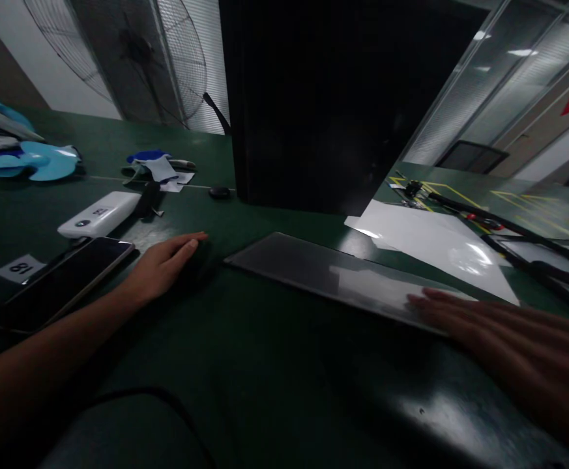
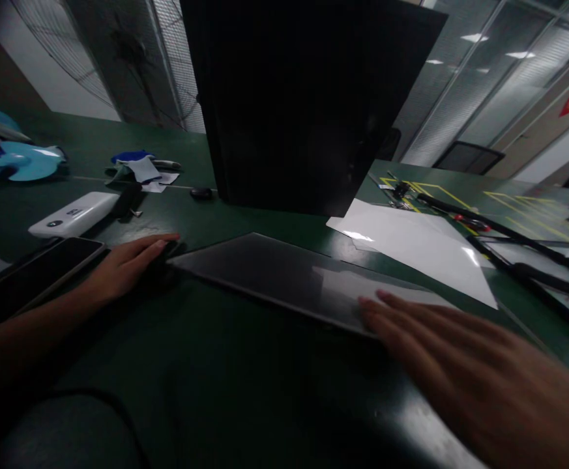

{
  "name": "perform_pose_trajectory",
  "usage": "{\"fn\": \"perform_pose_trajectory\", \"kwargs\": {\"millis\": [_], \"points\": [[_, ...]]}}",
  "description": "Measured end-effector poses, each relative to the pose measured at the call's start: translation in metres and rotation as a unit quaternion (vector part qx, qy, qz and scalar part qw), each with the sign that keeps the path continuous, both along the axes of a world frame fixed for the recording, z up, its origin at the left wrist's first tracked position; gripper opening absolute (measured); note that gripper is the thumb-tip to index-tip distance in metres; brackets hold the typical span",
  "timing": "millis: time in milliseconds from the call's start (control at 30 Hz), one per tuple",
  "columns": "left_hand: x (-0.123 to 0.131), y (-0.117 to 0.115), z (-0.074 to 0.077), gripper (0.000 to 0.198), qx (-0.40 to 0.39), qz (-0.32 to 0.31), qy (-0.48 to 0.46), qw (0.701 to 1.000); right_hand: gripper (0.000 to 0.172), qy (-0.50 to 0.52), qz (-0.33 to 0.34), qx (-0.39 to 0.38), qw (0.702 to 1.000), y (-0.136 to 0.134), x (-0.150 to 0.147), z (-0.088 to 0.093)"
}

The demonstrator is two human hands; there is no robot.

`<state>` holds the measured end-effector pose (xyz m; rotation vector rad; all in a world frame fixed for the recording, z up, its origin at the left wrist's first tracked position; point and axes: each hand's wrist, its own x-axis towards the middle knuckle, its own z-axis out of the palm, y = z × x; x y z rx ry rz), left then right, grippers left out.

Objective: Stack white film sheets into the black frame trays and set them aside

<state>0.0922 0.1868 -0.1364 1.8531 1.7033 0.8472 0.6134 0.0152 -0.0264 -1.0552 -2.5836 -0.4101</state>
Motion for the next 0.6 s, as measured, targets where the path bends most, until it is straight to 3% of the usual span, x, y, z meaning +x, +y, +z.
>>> {"fn": "perform_pose_trajectory", "kwargs": {"millis": [67,167,233,333,400,467,600], "points": [[-0.003,0.002,0.000,0.071,0.009,0.045,-0.118,0.992,0.072,-0.103,0.069,-0.014,0.992,0.007,-0.035,-0.023],[-0.004,0.004,-0.001,0.072,0.033,0.067,-0.252,0.965,0.066,-0.131,0.100,-0.081,0.983,0.020,-0.086,-0.060],[-0.003,0.002,0.000,0.069,0.046,0.066,-0.221,0.972,0.066,-0.119,0.117,-0.161,0.973,0.032,-0.111,-0.078],[-0.001,-0.004,0.002,0.065,0.071,0.006,-0.047,0.996,0.068,-0.086,0.162,-0.272,0.945,0.059,-0.126,-0.087],[0.002,-0.006,0.002,0.068,0.084,-0.072,0.084,0.990,0.066,-0.062,0.193,-0.310,0.929,0.085,-0.119,-0.087],[0.005,-0.007,0.002,0.068,0.078,-0.144,0.180,0.970,0.063,-0.033,0.169,-0.308,0.936,0.118,-0.098,-0.089],[0.012,-0.009,0.004,0.064,0.045,-0.182,0.262,0.947,0.063,0.051,-0.088,-0.170,0.980,0.189,-0.018,-0.110]]}}
